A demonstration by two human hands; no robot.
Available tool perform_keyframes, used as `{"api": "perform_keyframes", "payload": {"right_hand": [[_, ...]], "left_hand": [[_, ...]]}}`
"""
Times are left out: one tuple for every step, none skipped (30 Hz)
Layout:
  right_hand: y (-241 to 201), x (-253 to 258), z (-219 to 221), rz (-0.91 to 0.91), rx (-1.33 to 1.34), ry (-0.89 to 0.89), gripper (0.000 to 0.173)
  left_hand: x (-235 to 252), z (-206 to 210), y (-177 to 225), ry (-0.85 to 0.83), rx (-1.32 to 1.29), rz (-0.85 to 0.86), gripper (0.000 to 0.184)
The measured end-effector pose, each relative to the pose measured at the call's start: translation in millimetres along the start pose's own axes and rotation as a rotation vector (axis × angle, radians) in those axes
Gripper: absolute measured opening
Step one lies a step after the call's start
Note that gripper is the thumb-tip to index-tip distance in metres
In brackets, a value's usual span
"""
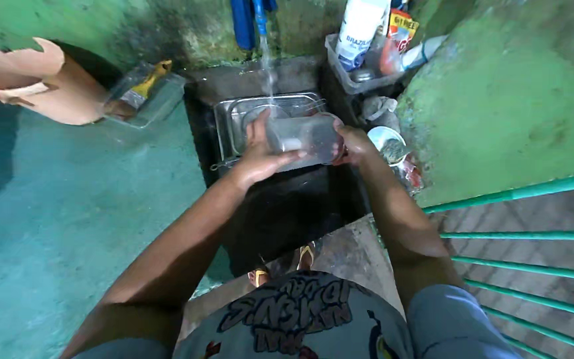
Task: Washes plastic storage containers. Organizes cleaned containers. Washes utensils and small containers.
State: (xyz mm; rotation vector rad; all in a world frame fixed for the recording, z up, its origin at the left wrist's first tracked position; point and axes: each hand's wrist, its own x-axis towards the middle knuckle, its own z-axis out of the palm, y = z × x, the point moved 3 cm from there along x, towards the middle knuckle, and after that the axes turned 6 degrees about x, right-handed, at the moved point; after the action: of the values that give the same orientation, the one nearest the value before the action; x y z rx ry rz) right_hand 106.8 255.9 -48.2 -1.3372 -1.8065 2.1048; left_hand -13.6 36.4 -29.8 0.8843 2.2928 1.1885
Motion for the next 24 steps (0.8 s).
{"api": "perform_keyframes", "payload": {"right_hand": [[-8.2,-5.4,-5.8,-0.071,-0.022,0.023,0.048],[-18.4,-13.3,-13.7,-0.171,-0.064,0.052,0.045],[-29.7,-20.7,-23.2,-0.275,-0.13,0.074,0.044],[-42.3,-26.7,-33.0,-0.383,-0.238,0.103,0.042],[-55.0,-31.6,-42.7,-0.477,-0.364,0.131,0.041],[-66.4,-38.0,-50.4,-0.538,-0.491,0.169,0.04],[-74.6,-46.2,-54.5,-0.579,-0.603,0.201,0.039],[-78.7,-55.6,-54.4,-0.604,-0.701,0.222,0.038],[-78.1,-64.1,-50.9,-0.621,-0.789,0.233,0.037],[-73.2,-71.0,-45.1,-0.638,-0.859,0.234,0.035],[-65.2,-76.9,-38.4,-0.684,-0.91,0.234,0.032],[-56.0,-81.7,-32.6,-0.762,-0.943,0.234,0.029],[-47.4,-84.0,-29.0,-0.883,-0.959,0.248,0.027],[-42.0,-85.7,-27.3,-1.01,-0.961,0.269,0.024],[-39.7,-86.9,-28.0,-1.11,-0.965,0.298,0.021],[-39.6,-87.3,-31.2,-1.169,-0.977,0.331,0.02],[-40.9,-86.1,-36.5,-1.195,-0.987,0.356,0.02],[-43.3,-83.6,-43.2,-1.213,-0.997,0.373,0.02],[-45.8,-80.5,-50.5,-1.214,-1.012,0.378,0.02],[-47.6,-77.5,-57.1,-1.207,-1.02,0.376,0.02],[-48.5,-74.1,-62.4,-1.2,-1.021,0.365,0.02],[-48.6,-69.7,-66.1,-1.206,-1.025,0.353,0.02],[-47.9,-64.0,-67.9,-1.22,-1.031,0.342,0.02],[-46.3,-55.7,-68.2,-1.234,-1.044,0.326,0.021]], "left_hand": [[5.9,-4.9,-3.3,-0.029,-0.045,0.004,0.105],[10.7,-10.1,-7.8,-0.054,-0.079,-0.023,0.091],[14.8,-15.4,-12.9,-0.07,-0.086,-0.072,0.079],[20.4,-20.3,-19.5,-0.072,-0.038,-0.119,0.068],[27.7,-23.7,-27.5,-0.074,0.082,-0.147,0.058],[36.4,-24.7,-37.2,-0.089,0.233,-0.143,0.051],[42.9,-22.6,-44.9,-0.112,0.365,-0.125,0.047],[49.1,-17.6,-52.0,-0.124,0.474,-0.107,0.043],[55.5,-11.3,-56.9,-0.124,0.544,-0.09,0.041],[63.0,-4.7,-59.3,-0.122,0.594,-0.076,0.038],[70.9,1.5,-59.5,-0.124,0.626,-0.068,0.037],[78.6,7.6,-58.7,-0.135,0.642,-0.07,0.036],[85.9,13.5,-57.1,-0.154,0.655,-0.079,0.035],[92.5,18.7,-54.9,-0.178,0.672,-0.102,0.034],[98.7,23.5,-53.0,-0.202,0.686,-0.128,0.034],[103.8,28.0,-51.9,-0.221,0.701,-0.156,0.034],[108.2,32.0,-51.5,-0.243,0.719,-0.193,0.034],[112.1,36.0,-51.9,-0.269,0.734,-0.235,0.034],[114.5,40.2,-51.7,-0.307,0.76,-0.272,0.035],[115.0,44.0,-51.5,-0.341,0.789,-0.295,0.035],[113.9,47.1,-49.8,-0.362,0.827,-0.312,0.033],[113.2,49.3,-49.8,-0.367,0.862,-0.319,0.032],[113.5,49.9,-51.6,-0.357,0.889,-0.31,0.03],[114.2,48.8,-53.0,-0.348,0.91,-0.291,0.028]]}}
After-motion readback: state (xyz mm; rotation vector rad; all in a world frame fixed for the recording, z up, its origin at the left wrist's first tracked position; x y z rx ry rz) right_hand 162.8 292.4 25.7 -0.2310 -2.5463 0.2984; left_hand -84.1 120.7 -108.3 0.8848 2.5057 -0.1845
